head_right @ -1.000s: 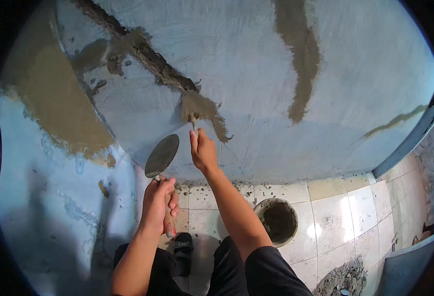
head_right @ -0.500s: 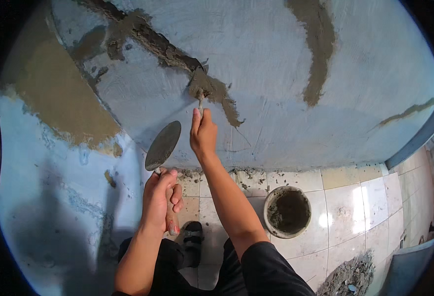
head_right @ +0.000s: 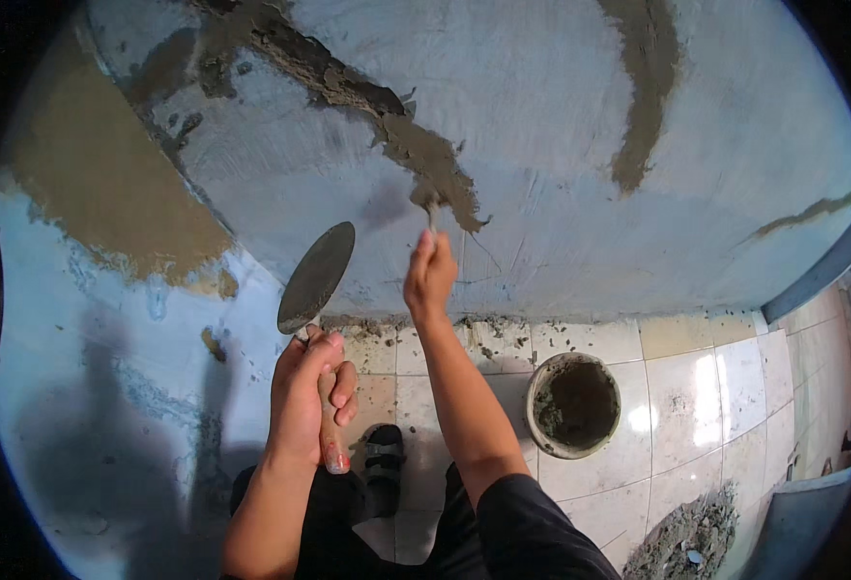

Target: The person patches a crack in a wall by applying cement from a bucket with a trowel.

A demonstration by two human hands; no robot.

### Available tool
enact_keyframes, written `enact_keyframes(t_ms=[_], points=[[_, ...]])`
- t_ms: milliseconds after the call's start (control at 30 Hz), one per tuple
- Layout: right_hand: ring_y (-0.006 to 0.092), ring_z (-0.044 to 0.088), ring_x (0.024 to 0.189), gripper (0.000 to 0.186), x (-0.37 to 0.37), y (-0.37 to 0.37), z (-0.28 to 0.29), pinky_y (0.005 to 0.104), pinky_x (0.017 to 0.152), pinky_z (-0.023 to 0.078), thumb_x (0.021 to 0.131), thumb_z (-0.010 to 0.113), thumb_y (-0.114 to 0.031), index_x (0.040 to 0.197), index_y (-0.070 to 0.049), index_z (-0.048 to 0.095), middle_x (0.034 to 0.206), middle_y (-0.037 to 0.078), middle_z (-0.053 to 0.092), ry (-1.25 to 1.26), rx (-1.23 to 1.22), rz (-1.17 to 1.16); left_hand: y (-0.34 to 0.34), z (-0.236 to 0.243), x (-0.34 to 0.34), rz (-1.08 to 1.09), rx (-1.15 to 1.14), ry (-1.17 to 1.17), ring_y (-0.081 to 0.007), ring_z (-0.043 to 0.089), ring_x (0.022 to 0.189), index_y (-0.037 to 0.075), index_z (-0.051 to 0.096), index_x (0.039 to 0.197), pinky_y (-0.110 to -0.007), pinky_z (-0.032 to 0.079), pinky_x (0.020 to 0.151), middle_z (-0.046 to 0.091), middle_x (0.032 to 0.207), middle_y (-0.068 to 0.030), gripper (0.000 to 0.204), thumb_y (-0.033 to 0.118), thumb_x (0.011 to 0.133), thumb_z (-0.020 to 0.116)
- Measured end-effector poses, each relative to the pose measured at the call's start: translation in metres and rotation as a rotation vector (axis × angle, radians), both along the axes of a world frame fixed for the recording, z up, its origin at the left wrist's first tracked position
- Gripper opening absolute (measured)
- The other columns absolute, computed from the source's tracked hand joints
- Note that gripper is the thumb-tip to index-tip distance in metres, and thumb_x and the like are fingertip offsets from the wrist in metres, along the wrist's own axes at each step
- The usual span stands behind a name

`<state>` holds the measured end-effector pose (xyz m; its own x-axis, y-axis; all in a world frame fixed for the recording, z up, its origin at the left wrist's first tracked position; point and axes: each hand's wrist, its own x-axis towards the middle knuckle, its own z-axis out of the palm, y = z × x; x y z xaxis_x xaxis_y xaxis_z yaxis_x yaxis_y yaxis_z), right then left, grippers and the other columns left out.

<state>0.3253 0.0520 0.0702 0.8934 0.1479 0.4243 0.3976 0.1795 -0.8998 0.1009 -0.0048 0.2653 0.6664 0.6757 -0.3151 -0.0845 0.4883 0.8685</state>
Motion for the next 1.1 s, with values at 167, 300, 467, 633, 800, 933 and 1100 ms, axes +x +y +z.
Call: enact_keyframes(t_ms=[167, 300, 467, 633, 800, 933, 1100], points=[[0.0198, 0.052, 0.057, 0.039, -0.005, 0.014, 0.056, 0.0385, 0.055, 0.043, 0.11, 0.049, -0.035, 0.088, -0.002, 0.052, 0.063, 0.009, 0.054, -0.086, -0.218, 0.111, 0.0, 0.002, 0.003, -0.017, 0.017, 0.035, -0.0085, 0.043, 0.052, 0.016, 0.042, 0.081, -0.025, 0.036, 0.04, 0.04, 0.073, 0.0031, 0.027, 0.019, 0.1, 0.061], [0.0224, 0.054, 0.056, 0.04, -0.002, 0.015, -0.002, 0.0409, 0.056, 0.043, 0.11, 0.048, -0.036, 0.09, -0.002, 0.053, 0.063, 0.011, 0.054, 0.006, -0.126, -0.097, 0.0, -0.001, 0.0, -0.028, 0.042, 0.024, -0.0084, 0.043, 0.052, 0.015, 0.041, 0.081, -0.025, 0.036, 0.04, 0.04, 0.072, 0.0025, 0.027, 0.02, 0.1, 0.06], [0.0137, 0.048, 0.049, 0.043, -0.014, -0.022, -0.122, 0.0338, 0.047, 0.042, 0.111, 0.045, -0.043, 0.088, -0.007, 0.051, 0.064, 0.003, 0.05, 0.317, -0.016, -0.219, 0.001, -0.005, -0.002, -0.042, 0.006, 0.039, -0.0084, 0.043, 0.053, 0.015, 0.042, 0.081, -0.025, 0.037, 0.04, 0.04, 0.073, 0.0026, 0.028, 0.021, 0.1, 0.062], [0.0079, 0.045, 0.047, 0.043, 0.001, -0.013, -0.094, 0.0267, 0.039, 0.037, 0.111, 0.043, -0.045, 0.086, -0.01, 0.047, 0.063, -0.001, 0.048, 0.172, 0.022, -0.098, -0.005, -0.005, 0.005, -0.057, 0.022, 0.034, -0.0086, 0.045, 0.053, 0.015, 0.043, 0.081, -0.025, 0.037, 0.04, 0.041, 0.072, 0.0024, 0.027, 0.02, 0.1, 0.062], [0.016, 0.049, 0.055, 0.048, -0.01, 0.018, 0.001, 0.0347, 0.053, 0.043, 0.111, 0.045, -0.041, 0.084, -0.003, 0.049, 0.064, 0.007, 0.053, 0.052, -0.11, 0.042, 0.0, -0.004, 0.004, -0.066, 0.053, 0.053, -0.0087, 0.045, 0.051, 0.013, 0.043, 0.085, -0.026, 0.04, 0.043, 0.045, 0.063, -0.0009, 0.026, 0.021, 0.1, 0.062], [0.021, 0.049, 0.055, 0.045, 0.027, -0.017, -0.099, 0.0397, 0.056, 0.044, 0.111, 0.047, -0.037, 0.084, -0.001, 0.048, 0.065, 0.005, 0.056, 0.049, -0.012, -0.413, -0.011, -0.006, 0.016, -0.105, 0.025, 0.024, -0.0084, 0.045, 0.051, 0.013, 0.043, 0.084, -0.026, 0.04, 0.042, 0.046, 0.064, -0.0005, 0.026, 0.022, 0.1, 0.063], [0.0112, 0.047, 0.057, 0.047, 0.008, -0.053, -0.123, 0.033, 0.053, 0.041, 0.111, 0.046, -0.039, 0.079, -0.003, 0.048, 0.063, 0.002, 0.049, 0.389, 0.101, 0.07, -0.004, -0.006, 0.006, -0.081, 0.031, 0.044, -0.0085, 0.046, 0.051, 0.013, 0.044, 0.086, -0.026, 0.04, 0.043, 0.046, 0.064, -0.0003, 0.026, 0.022, 0.1, 0.064]])
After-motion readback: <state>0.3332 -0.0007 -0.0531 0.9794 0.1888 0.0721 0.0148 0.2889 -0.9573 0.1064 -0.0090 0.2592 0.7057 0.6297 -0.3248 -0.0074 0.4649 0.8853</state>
